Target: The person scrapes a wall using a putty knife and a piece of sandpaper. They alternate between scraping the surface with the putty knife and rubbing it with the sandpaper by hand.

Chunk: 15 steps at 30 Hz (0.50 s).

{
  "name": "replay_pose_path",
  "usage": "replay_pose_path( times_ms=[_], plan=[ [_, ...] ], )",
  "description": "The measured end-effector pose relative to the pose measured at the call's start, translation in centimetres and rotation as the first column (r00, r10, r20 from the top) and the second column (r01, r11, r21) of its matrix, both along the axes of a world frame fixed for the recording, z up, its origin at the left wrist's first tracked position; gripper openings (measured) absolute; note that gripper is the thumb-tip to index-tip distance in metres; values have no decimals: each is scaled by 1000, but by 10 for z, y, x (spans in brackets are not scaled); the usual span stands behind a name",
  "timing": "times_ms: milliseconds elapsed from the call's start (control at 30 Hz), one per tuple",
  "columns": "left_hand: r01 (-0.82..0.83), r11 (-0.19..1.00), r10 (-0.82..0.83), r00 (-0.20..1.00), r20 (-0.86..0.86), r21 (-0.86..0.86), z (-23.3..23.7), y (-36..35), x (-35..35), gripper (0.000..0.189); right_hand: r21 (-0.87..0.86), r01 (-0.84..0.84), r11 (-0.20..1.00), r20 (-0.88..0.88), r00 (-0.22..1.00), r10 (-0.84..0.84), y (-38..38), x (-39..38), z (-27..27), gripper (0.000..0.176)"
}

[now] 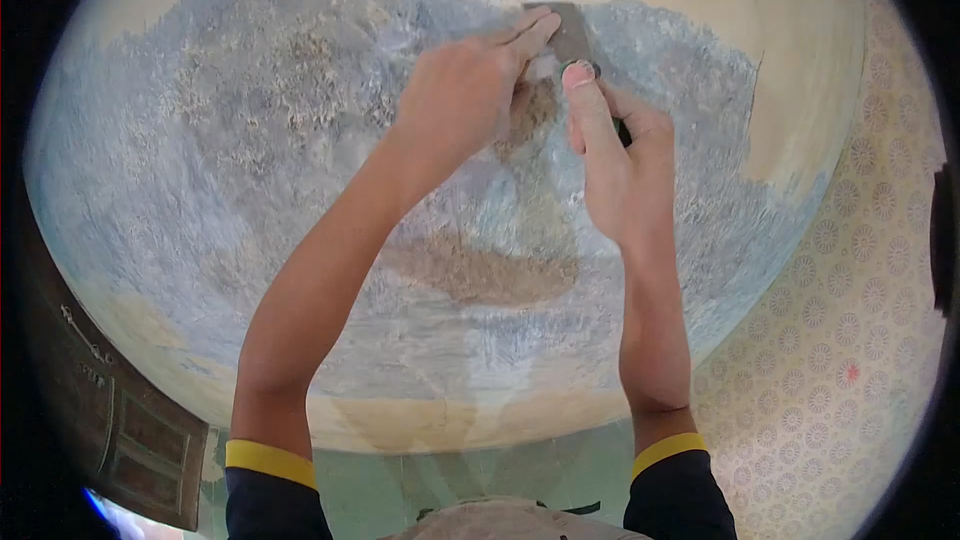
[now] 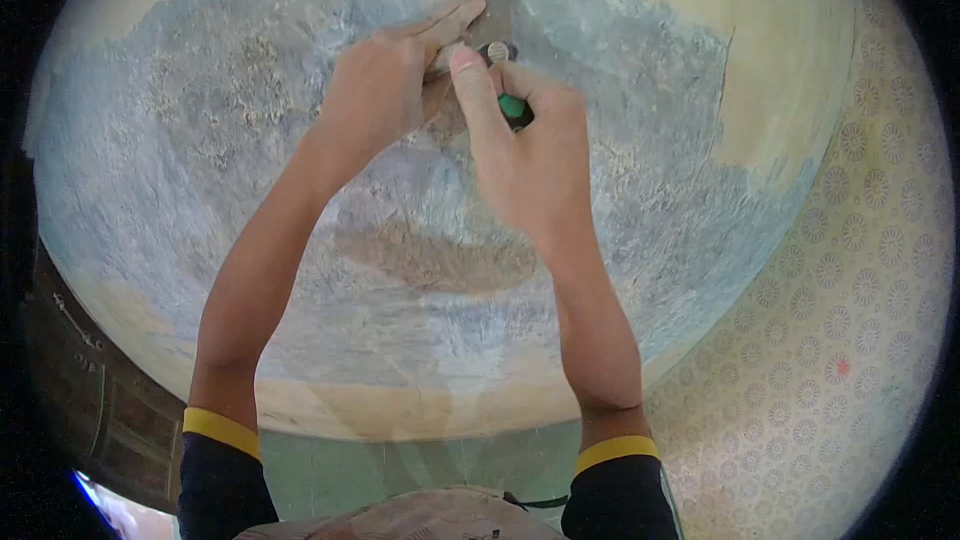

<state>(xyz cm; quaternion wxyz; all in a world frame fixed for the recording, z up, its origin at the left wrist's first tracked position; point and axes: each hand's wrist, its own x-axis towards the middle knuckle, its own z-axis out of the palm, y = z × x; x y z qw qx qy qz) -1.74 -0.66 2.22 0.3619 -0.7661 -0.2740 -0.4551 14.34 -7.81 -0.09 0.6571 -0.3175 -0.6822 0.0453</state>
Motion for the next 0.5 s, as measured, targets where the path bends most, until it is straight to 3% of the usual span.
replay_pose_path(
  times_ms=[167,367,500],
  plan=[
    [-45,999,45,999,22,-4,-15,-4,7,65,-10,75,997,74,995,-74,-6,-1,-10,52],
    [41,999,-42,998,37,17,-15,12,7,70,-25,53,998,28,998,-52,-5,-1,-20,50],
    [60,996,-58,998,30,-67,-19,-7,15,72,54,89,995,-2,996,-89,-11,5,-22,48]
  ],
)
